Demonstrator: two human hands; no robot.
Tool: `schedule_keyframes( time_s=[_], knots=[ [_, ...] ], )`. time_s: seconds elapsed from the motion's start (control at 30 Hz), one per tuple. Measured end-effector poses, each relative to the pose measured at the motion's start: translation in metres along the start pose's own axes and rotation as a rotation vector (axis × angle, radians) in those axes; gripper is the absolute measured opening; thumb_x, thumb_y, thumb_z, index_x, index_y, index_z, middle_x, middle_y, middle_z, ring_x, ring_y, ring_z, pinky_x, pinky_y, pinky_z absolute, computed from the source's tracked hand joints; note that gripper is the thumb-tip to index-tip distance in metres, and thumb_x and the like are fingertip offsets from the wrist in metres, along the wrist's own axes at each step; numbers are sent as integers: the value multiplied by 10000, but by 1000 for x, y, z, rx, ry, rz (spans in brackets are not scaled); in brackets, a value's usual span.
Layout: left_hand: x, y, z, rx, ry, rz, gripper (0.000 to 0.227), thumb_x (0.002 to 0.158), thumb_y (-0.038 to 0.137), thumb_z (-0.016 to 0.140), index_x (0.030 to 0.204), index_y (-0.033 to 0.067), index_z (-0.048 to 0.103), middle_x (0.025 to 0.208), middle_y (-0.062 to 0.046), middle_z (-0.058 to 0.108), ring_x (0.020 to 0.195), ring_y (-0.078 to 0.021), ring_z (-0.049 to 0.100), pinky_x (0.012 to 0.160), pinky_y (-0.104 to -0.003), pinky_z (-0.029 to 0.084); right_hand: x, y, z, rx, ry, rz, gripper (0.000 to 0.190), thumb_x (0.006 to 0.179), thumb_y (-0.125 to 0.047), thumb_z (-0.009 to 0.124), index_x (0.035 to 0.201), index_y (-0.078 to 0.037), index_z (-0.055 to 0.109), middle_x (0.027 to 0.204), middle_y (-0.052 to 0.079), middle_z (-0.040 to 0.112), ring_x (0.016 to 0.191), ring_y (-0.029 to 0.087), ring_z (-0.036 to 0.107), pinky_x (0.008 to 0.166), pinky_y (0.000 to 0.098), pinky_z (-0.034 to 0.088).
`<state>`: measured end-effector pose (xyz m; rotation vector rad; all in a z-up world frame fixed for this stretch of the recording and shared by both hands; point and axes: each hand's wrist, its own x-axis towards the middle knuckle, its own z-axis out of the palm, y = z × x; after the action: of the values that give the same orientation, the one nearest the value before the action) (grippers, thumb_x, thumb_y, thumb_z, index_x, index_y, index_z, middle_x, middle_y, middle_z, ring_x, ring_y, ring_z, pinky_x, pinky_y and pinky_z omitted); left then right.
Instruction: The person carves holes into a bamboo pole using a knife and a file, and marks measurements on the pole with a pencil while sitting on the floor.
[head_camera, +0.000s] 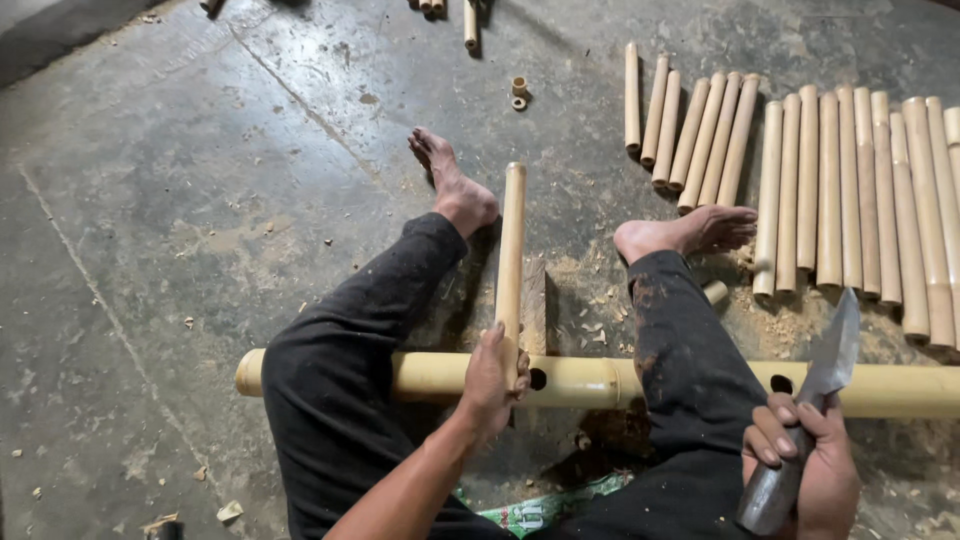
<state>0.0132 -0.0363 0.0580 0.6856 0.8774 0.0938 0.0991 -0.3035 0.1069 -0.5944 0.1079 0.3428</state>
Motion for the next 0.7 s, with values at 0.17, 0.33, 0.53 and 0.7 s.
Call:
schedule_keyframes(
  time_s=[0.17,0.33,0.53,0.7],
  knots=[
    [12,-10,-5,9,-187,105,177,915,258,520,923,128,400,567,-25,448,341,-108,323,328,-239,211,0,0,5,-28,73,-11,119,907,-41,410,890,-146,356,782,15,378,500,46,340,430,141,308],
    [4,-9,-6,67,-172,90,178,925,272,507,941,131,399,578,-33,454,354,-113,333,332,-235,231,3,-2,-5,-76,47,13,122,866,-61,430,844,-178,404,762,-11,374,490,21,326,412,118,278],
    [-42,-5,-49,612,-116,127,258,920,340,437,996,100,496,630,-28,500,422,-112,418,373,-255,355,3,0,-8,-7,67,18,71,905,-123,456,863,-155,408,771,5,386,485,39,339,415,134,297],
    [-114,-18,-140,1341,-98,296,340,845,404,509,1123,208,515,787,-2,644,650,-173,644,651,-291,474,0,-3,-12,-8,108,53,226,1002,-345,455,1008,-119,455,770,6,421,468,54,370,418,160,346]
  ],
)
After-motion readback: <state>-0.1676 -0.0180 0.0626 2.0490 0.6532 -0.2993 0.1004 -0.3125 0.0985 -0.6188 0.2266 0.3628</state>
